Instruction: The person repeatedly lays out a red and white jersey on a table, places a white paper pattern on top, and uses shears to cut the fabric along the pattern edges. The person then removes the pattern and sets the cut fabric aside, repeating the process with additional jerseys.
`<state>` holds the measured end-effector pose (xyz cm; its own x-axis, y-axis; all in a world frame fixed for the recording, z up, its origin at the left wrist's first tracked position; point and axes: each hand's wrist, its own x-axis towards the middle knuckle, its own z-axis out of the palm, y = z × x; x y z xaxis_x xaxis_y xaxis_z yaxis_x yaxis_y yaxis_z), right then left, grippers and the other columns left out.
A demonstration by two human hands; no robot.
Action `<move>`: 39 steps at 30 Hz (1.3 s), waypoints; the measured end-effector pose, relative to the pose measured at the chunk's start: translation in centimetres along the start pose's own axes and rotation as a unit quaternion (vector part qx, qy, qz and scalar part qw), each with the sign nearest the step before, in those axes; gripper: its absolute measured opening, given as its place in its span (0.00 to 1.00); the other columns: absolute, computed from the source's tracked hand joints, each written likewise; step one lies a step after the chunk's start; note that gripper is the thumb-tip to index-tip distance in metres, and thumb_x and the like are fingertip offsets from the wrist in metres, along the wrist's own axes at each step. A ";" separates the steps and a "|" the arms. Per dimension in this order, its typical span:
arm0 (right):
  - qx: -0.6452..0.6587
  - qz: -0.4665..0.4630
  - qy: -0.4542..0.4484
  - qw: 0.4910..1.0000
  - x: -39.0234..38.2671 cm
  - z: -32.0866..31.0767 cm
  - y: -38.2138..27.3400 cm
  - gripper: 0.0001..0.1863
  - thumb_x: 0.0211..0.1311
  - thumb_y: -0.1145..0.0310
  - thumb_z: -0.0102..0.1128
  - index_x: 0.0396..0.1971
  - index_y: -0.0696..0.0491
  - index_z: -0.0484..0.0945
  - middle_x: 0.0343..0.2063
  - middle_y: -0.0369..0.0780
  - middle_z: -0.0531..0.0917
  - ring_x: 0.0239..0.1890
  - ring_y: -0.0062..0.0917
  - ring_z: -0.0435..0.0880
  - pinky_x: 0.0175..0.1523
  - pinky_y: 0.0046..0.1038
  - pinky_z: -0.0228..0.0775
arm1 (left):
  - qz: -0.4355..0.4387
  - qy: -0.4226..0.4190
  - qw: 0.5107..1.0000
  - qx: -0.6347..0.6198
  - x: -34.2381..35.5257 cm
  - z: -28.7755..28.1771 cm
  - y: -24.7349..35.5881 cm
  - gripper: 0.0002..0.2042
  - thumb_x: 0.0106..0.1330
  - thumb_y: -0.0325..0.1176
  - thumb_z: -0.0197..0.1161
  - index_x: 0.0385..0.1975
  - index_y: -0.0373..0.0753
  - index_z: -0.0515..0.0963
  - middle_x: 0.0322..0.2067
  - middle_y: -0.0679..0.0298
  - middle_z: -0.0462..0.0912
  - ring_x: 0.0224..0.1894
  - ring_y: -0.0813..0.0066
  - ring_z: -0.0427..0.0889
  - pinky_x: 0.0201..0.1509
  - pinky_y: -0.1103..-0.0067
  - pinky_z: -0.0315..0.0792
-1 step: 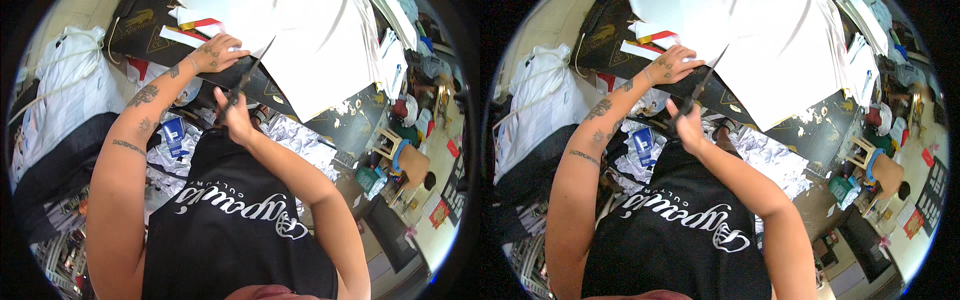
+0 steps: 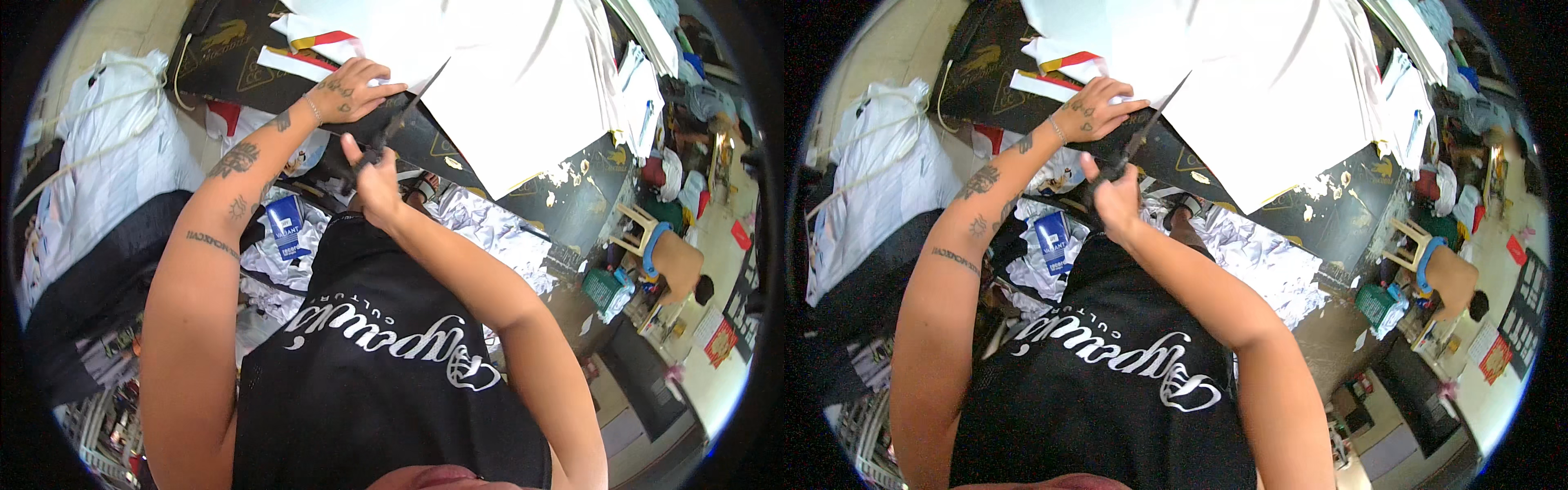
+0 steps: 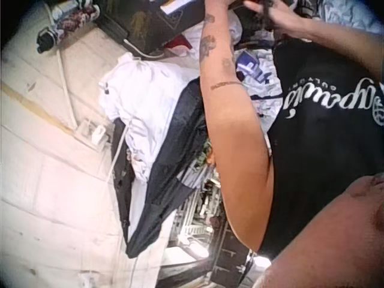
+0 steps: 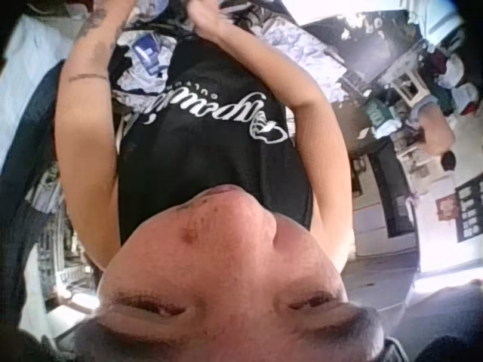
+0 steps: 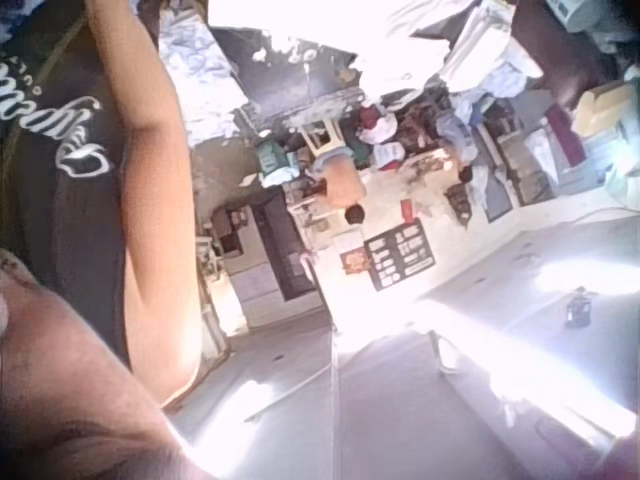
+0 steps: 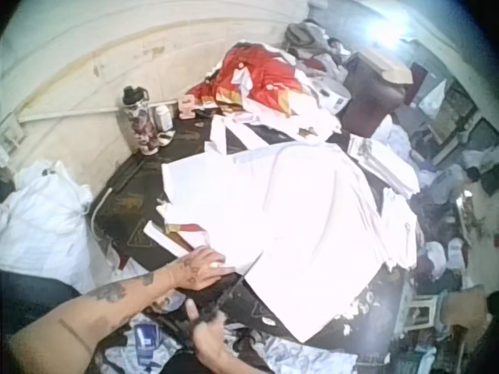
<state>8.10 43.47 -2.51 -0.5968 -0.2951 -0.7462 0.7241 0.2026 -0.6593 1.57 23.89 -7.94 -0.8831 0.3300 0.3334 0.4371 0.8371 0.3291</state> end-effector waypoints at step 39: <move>-0.428 0.001 -0.180 0.886 18.0 -12.6 -25.6 0.44 0.47 0.36 0.82 0.46 0.64 0.82 0.30 0.40 0.85 0.31 0.24 0.83 0.38 0.26 0.76 | -0.077 -0.094 0.992 -0.041 1.6 -2.1 -1.2 0.11 0.58 0.36 0.66 0.41 0.49 0.82 0.72 0.60 0.69 0.74 0.59 0.65 0.78 0.56 0.58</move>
<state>-25.54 44.76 -0.27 -0.3354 -0.5408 -0.7714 0.1058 0.7921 -0.6012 0.04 22.50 -5.93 -0.9531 0.2837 0.1053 0.3007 0.8481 0.4362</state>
